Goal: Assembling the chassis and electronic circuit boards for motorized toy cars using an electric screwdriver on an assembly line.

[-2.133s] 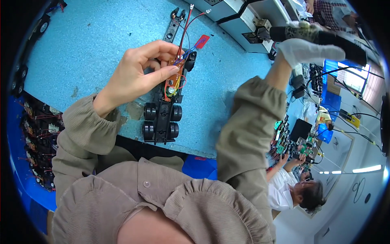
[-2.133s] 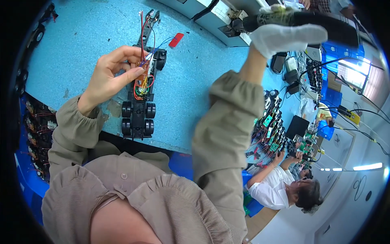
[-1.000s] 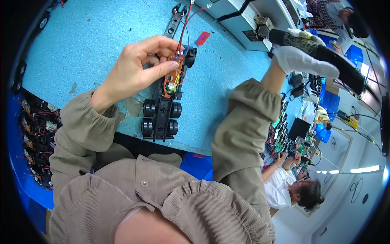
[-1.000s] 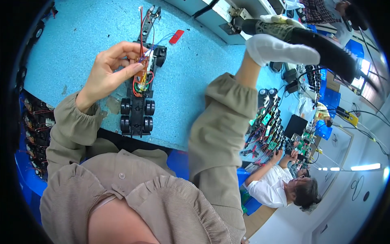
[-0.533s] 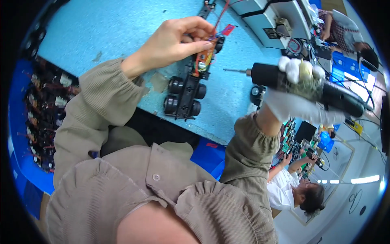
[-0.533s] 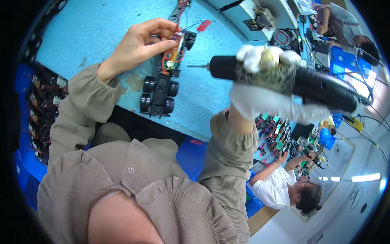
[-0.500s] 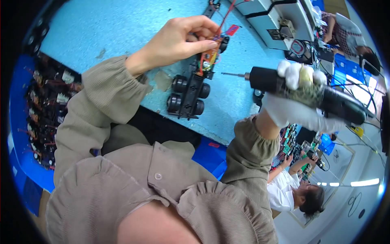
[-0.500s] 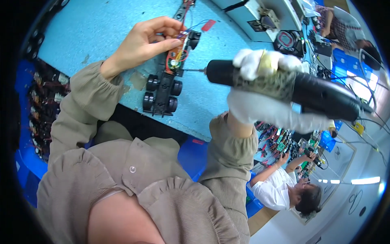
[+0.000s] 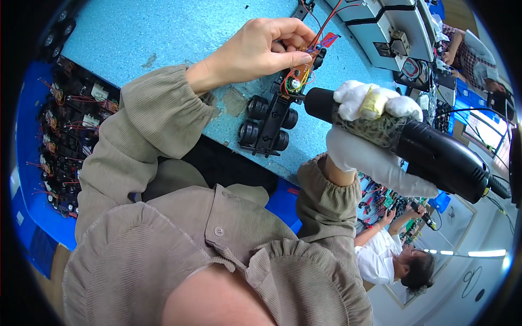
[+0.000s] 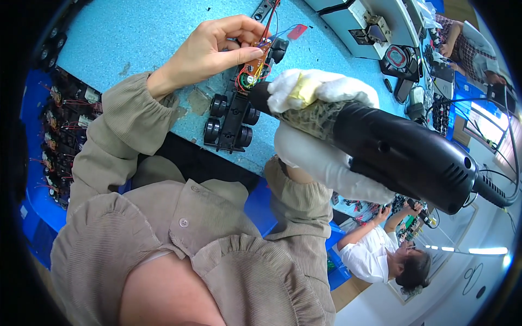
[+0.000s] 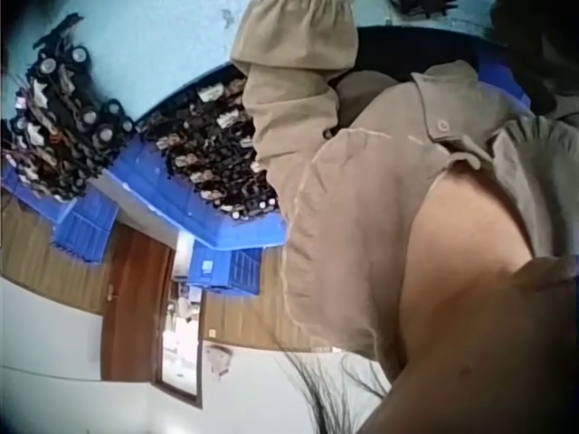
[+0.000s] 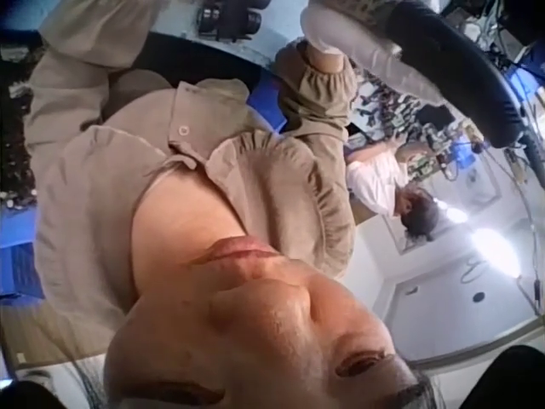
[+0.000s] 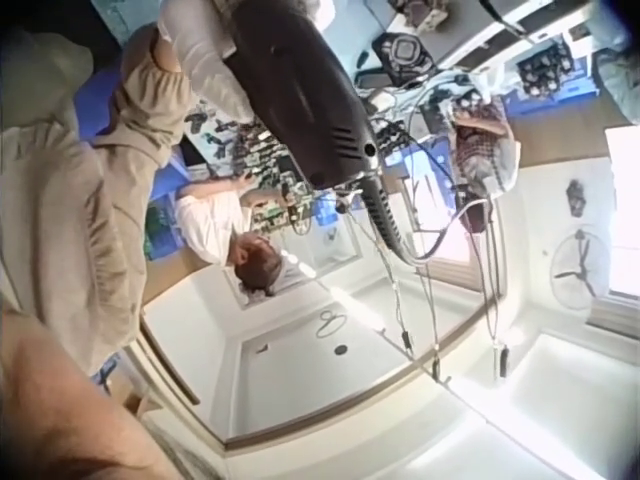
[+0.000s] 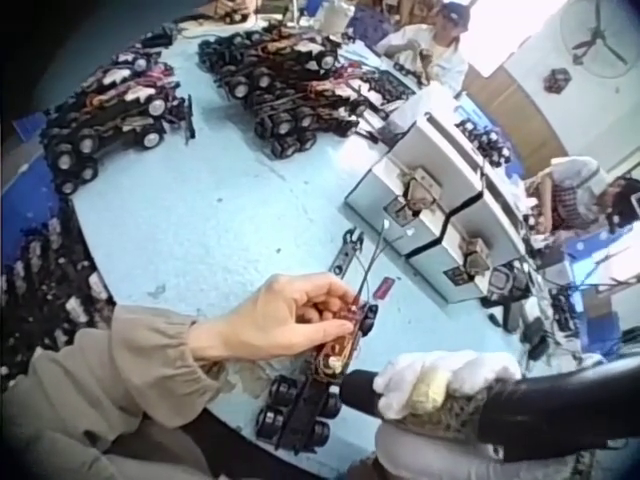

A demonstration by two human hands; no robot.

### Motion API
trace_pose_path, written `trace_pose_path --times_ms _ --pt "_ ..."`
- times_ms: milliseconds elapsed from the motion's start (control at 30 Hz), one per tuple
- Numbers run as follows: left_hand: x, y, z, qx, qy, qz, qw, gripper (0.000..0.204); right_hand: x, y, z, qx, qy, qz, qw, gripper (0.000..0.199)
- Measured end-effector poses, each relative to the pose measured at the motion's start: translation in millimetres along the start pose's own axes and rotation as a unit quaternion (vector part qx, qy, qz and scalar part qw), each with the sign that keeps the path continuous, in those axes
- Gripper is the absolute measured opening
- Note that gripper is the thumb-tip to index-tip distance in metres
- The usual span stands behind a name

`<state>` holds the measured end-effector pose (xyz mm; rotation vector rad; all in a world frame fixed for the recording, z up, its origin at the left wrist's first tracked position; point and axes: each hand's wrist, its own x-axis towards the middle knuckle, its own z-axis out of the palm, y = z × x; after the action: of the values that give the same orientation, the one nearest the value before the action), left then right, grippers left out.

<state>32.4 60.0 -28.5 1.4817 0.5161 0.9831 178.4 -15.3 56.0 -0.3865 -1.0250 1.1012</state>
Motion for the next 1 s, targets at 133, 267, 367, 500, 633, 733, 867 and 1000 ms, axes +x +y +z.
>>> trace_pose_path --times_ms 133,267,367,500,633,733,867,1000 --pt "1 -2 0 0.012 0.013 0.011 1.000 0.027 4 3 8 -0.078 0.003 0.005 0.997 0.104" --pt "0 -2 0 0.012 0.012 0.009 1.000 0.027 0 1 10 -0.116 0.009 0.002 0.993 0.104" --pt "-2 1 1 0.009 0.000 -0.008 1.000 0.027 -3 0 10 -0.118 0.015 -0.005 0.993 0.103" --pt "0 2 0 0.006 -0.001 -0.019 1.000 0.026 -4 -6 11 -0.137 0.013 -0.010 0.990 0.103" --pt "0 1 0 0.008 -0.004 -0.013 1.000 0.026 -4 -6 13 -0.119 0.006 -0.011 0.993 0.102" --pt "0 0 0 0.002 -0.009 -0.018 1.000 0.025 -7 -1 12 -0.060 0.023 -0.033 0.997 0.102" --pt "1 -3 1 0.003 0.019 0.006 1.000 0.025 -10 6 9 -0.065 0.008 -0.046 0.997 0.101" --pt "1 -4 2 0.019 0.026 0.018 0.999 0.025 -10 6 14 -0.156 0.024 -0.022 0.987 0.101"
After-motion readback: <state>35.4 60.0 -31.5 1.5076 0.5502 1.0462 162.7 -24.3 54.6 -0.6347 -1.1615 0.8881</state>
